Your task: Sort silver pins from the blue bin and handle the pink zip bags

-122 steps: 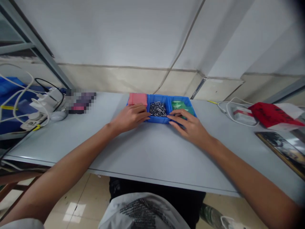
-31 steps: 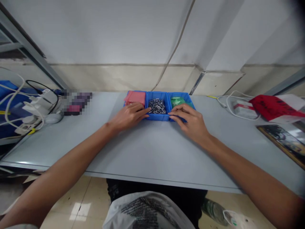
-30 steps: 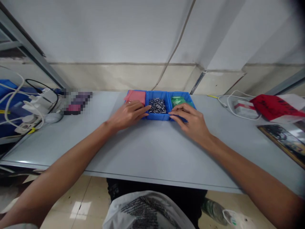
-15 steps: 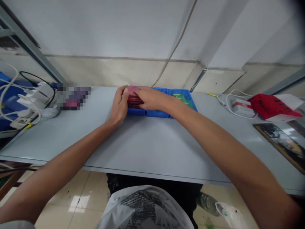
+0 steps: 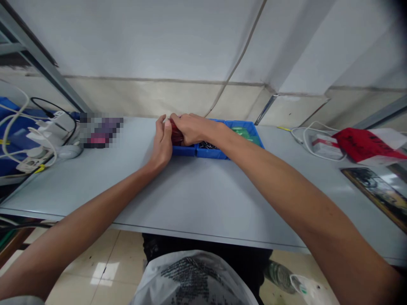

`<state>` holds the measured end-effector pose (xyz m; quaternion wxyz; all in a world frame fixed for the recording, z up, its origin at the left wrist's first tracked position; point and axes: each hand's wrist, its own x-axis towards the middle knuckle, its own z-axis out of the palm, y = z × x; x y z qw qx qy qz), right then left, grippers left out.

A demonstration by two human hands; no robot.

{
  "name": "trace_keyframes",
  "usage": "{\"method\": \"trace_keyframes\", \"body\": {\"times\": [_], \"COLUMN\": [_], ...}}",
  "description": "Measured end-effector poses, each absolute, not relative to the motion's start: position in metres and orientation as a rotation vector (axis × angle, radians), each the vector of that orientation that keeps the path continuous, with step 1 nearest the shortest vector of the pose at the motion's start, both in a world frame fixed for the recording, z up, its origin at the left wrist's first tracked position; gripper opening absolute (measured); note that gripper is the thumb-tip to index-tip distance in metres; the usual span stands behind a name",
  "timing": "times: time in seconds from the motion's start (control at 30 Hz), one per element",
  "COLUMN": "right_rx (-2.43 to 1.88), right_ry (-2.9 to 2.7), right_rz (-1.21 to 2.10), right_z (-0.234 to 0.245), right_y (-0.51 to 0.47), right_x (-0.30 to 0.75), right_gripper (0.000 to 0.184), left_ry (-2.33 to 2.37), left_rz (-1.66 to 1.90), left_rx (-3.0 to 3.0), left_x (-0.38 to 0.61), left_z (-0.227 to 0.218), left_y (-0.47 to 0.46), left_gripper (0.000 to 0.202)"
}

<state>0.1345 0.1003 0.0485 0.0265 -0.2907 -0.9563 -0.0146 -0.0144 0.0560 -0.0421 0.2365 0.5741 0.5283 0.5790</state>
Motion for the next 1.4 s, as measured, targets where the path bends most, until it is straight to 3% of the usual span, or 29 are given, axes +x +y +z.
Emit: {"method": "trace_keyframes", "body": {"times": [0.13, 0.33, 0.47, 0.63, 0.8, 0.93, 1.17, 1.27, 1.4], "right_rx": [-0.982, -1.007, -1.048, -1.093, -0.973, -0.922, -0.797, -0.771, -0.852], "right_ry": [-2.971, -2.918, -2.917, -2.952, -2.932, -2.732, -1.995, -1.874, -1.867], "right_rz": [0.004, -0.285, -0.168, -0.070, 0.015, 0.209, 0.641, 0.590, 0.268], "right_z": [0.047, 0.044, 0.045, 0.044, 0.046, 0.055, 0.082, 0.088, 0.079], "right_y": [0.100, 0.093, 0.091, 0.094, 0.098, 0.114, 0.117, 0.086, 0.023], "right_x": [0.136, 0.131, 0.130, 0.131, 0.134, 0.148, 0.195, 0.219, 0.241], "right_gripper": [0.066, 0.072, 0.069, 0.088, 0.078, 0.089, 0.051, 0.044, 0.052], "left_ry": [1.458, 1.419, 1.403, 1.416, 1.396, 1.387, 1.415, 1.490, 1.301], "left_rz": [1.575, 1.589, 1.621, 1.586, 1.602, 1.600, 1.564, 1.680, 1.749], "left_rx": [1.566, 1.594, 1.585, 1.531, 1.496, 1.456, 1.470, 1.691, 2.033], "left_x": [-0.015, -0.014, -0.015, -0.015, -0.014, -0.013, -0.011, -0.013, -0.008], "left_z": [-0.042, -0.043, -0.045, -0.047, -0.045, -0.045, -0.034, -0.019, -0.001], "left_y": [0.055, 0.056, 0.057, 0.056, 0.056, 0.054, 0.050, 0.044, 0.026], "left_gripper": [0.072, 0.066, 0.062, 0.064, 0.066, 0.065, 0.065, 0.056, 0.038]}}
